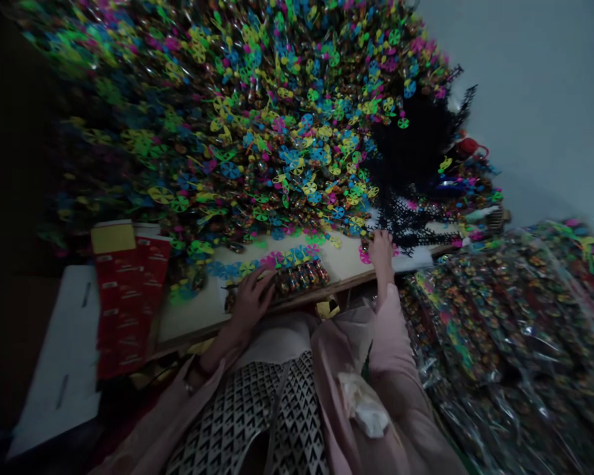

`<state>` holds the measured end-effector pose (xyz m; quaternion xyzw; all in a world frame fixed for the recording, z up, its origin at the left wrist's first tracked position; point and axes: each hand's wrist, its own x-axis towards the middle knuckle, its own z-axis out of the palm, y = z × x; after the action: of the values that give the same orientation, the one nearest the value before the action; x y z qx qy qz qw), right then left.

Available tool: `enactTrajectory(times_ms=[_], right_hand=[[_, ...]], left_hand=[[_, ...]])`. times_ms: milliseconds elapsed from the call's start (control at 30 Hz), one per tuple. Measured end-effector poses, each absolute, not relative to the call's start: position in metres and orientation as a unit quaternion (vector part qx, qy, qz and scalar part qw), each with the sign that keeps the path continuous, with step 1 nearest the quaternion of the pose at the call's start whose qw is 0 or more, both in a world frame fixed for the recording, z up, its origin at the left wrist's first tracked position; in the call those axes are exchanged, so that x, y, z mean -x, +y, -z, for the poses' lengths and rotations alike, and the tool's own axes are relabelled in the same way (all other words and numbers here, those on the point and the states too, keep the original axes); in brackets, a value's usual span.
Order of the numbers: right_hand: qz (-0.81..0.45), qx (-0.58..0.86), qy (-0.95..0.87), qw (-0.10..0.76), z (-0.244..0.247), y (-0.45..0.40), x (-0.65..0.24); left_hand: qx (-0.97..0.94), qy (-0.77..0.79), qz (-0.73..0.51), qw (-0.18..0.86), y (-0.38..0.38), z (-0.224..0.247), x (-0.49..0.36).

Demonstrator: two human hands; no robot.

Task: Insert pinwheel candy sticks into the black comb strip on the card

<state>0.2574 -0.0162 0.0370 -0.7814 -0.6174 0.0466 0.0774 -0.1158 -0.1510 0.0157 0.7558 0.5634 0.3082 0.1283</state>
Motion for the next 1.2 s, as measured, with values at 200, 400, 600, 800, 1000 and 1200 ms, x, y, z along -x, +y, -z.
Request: enactTrajectory(times_ms=[200,400,600,800,1000,1200], right_hand=[[-0.048,0.672,-0.716,0.183,-0.064,-0.053,-0.179],[-0.124,0.552,-0.818,0.100,-0.038,-0.129,-0.033],[-0.075,0.558,-0.826,0.033,-0.009,-0.148,-0.006],[-0.085,0.500,-0.861,0.047,-0.035,-0.145,-0.012],[-0.011,0.680,-0.727,0.095,-0.044,-0.067,-0.103],[-0.014,0.679,-0.734,-0.009,-0.025,-0.010,-0.150]], left_hand=[[-0.733,0.619,-0.259,0.110,-0.151,-0.012,0.145],[-0.756,0.604,-0.206,0.146,-0.140,0.005,0.151],[-0.767,0.595,-0.196,0.141,-0.135,0.008,0.150],[-0.772,0.588,-0.200,0.135,-0.136,0.008,0.152],[-0.756,0.586,-0.270,0.110,-0.138,-0.010,0.153],[-0.766,0.557,-0.302,0.109,-0.125,-0.031,0.139]])
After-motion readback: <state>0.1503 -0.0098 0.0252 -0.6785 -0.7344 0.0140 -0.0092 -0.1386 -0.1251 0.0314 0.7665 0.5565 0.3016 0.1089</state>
